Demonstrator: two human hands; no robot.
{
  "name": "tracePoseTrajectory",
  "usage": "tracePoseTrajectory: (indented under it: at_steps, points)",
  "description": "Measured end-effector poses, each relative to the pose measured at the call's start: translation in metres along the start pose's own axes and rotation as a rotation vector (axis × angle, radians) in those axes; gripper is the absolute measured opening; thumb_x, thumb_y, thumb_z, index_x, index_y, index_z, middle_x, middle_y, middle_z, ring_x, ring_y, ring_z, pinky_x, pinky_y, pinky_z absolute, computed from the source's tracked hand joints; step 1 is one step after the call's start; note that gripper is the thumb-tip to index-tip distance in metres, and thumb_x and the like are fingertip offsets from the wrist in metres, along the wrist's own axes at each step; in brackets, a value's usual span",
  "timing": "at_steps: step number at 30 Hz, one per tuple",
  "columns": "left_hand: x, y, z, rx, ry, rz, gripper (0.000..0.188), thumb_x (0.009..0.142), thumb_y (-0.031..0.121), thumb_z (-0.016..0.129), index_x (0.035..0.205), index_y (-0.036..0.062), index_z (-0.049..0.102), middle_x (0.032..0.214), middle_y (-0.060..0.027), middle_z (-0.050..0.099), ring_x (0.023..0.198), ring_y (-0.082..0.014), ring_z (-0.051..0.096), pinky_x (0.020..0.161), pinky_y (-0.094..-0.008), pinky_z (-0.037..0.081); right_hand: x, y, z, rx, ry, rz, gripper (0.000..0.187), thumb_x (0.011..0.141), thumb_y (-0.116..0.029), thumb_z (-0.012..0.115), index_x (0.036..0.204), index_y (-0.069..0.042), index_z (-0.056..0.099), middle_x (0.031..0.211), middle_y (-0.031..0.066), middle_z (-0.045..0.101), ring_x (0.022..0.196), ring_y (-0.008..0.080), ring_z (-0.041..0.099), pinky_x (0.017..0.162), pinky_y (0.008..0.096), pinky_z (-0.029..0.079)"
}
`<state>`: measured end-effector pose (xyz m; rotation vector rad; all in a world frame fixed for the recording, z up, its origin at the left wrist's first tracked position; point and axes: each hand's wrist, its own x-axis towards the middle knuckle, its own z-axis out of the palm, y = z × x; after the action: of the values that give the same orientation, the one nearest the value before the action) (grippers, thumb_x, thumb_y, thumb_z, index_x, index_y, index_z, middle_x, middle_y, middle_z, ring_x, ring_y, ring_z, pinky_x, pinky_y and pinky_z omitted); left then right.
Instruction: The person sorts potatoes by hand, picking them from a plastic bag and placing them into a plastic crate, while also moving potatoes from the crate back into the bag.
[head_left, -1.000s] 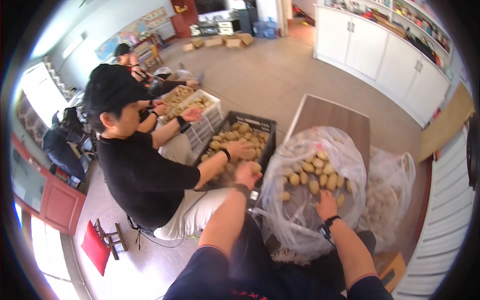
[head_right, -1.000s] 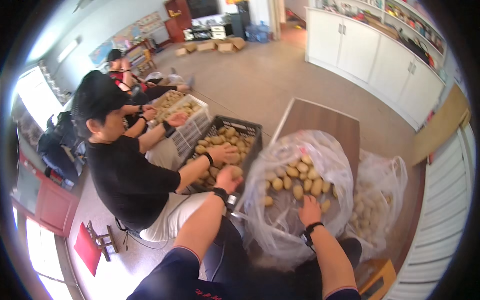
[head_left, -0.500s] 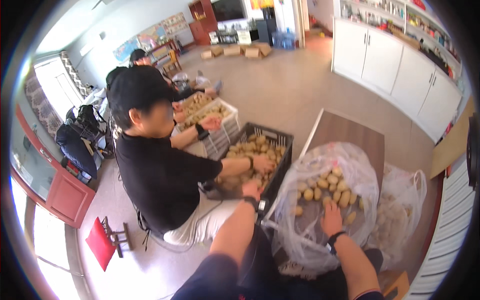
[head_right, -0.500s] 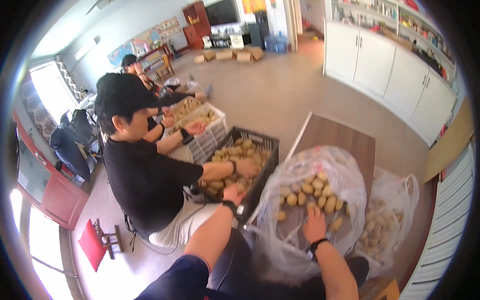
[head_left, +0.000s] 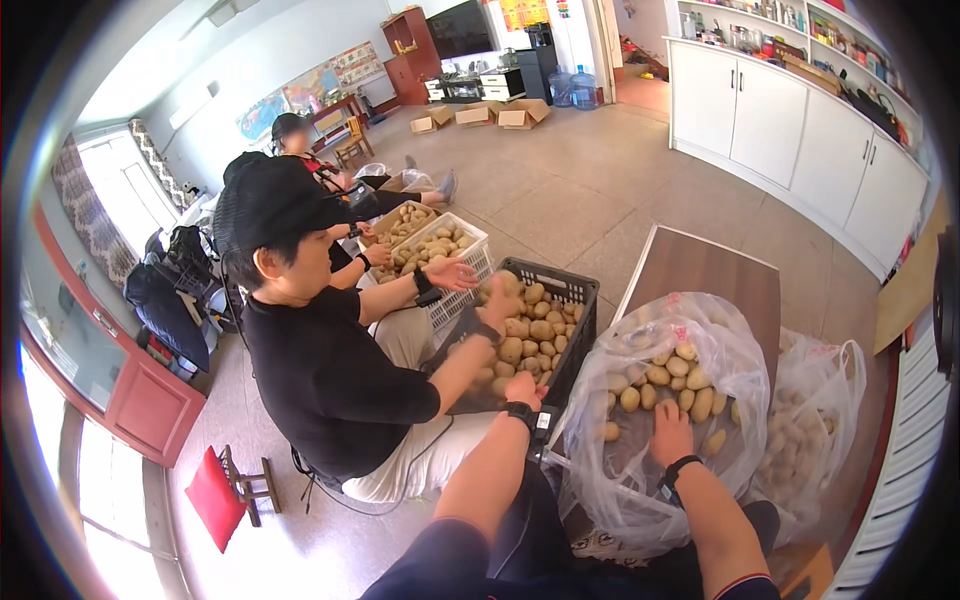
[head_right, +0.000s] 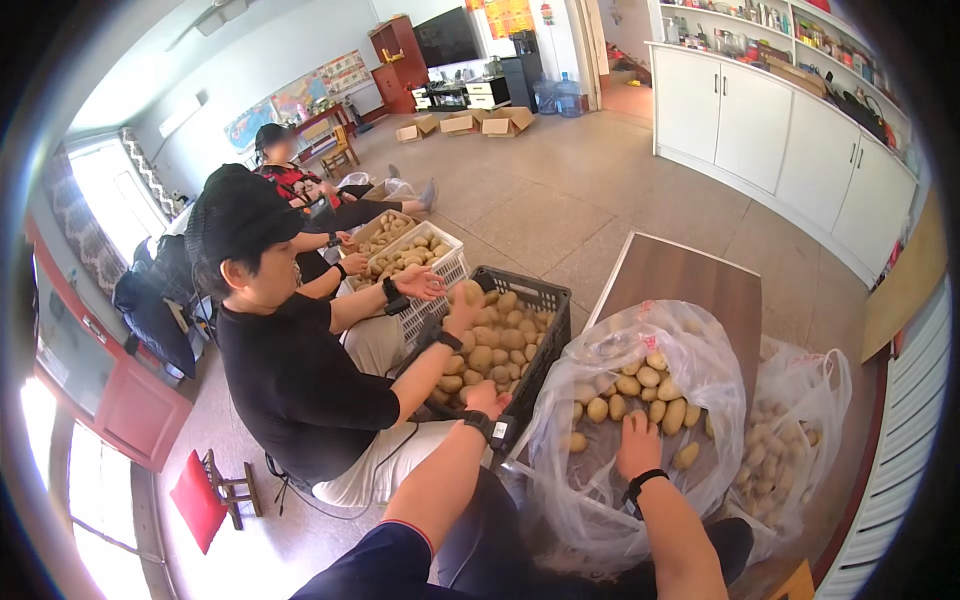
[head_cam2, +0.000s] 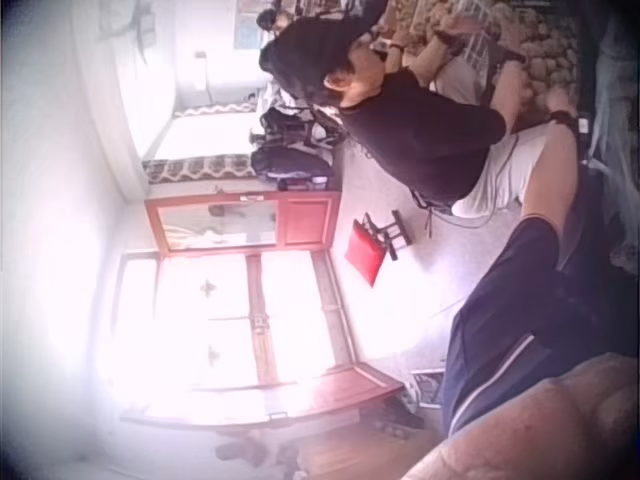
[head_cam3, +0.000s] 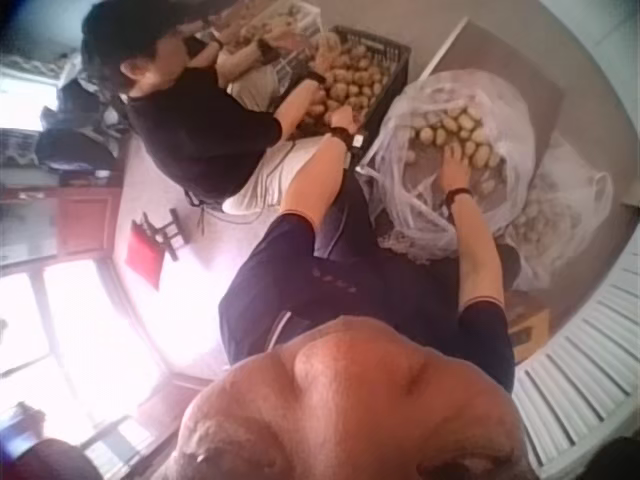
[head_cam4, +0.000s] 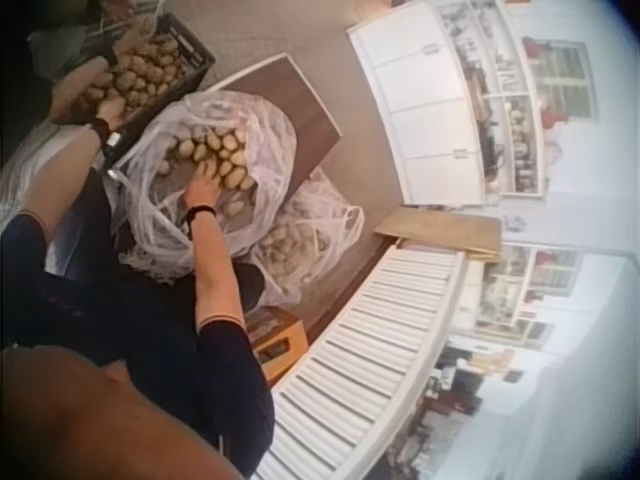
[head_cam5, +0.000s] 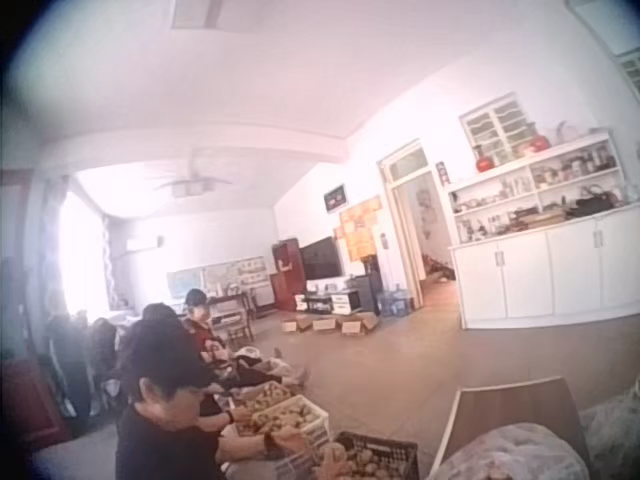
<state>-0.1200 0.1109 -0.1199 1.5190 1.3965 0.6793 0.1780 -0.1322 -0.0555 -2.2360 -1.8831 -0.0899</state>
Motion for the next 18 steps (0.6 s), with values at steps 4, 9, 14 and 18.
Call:
tracePoseTrajectory:
  at_steps: [4,9,14,18]
  points:
    - [-0.026,0.085,0.053,-1.003,0.070,-0.471,0.026,0.092,0.017,0.055,0.111,0.0009,0.048,0.098,-0.0138,0.049,0.085,-0.0305,0.058,0.068,-0.0436,0.056,-0.013,0.025,0.009,0.025,-0.174,0.198,0.055,0.070,-0.011,0.073,0.121,-0.003,0.052,0.134,0.0157,0.041,0.110,0.0384,0.052,0.093,0.0411,0.048]
    - [-0.039,0.091,0.026,-1.017,0.094,-0.439,0.026,0.093,0.018,0.054,0.112,0.0016,0.048,0.104,-0.0136,0.051,0.087,-0.0308,0.058,0.070,-0.0446,0.056,-0.007,0.003,-0.003,-0.007,-0.098,0.138,0.035,0.079,-0.006,0.062,0.112,-0.001,0.054,0.122,0.0162,0.046,0.100,0.0394,0.056,0.080,0.0445,0.051]
    - [-0.060,0.122,0.026,-1.017,0.074,-0.363,0.009,0.086,0.014,0.053,0.087,0.0056,0.050,0.083,-0.0112,0.053,0.075,-0.0261,0.060,0.059,-0.0385,0.056,-0.018,0.022,0.000,0.049,-0.236,0.178,0.033,0.081,-0.005,0.060,0.113,-0.003,0.054,0.127,0.0197,0.045,0.096,0.0415,0.058,0.082,0.0465,0.051]
    - [-0.066,0.122,0.040,-1.027,0.029,-0.439,0.012,0.087,0.016,0.053,0.088,0.0048,0.051,0.083,-0.0112,0.054,0.076,-0.0256,0.060,0.060,-0.0368,0.055,-0.053,0.028,0.010,0.051,-0.120,0.131,0.035,0.081,-0.006,0.058,0.115,-0.005,0.056,0.125,0.0171,0.048,0.101,0.0406,0.056,0.086,0.0475,0.049]
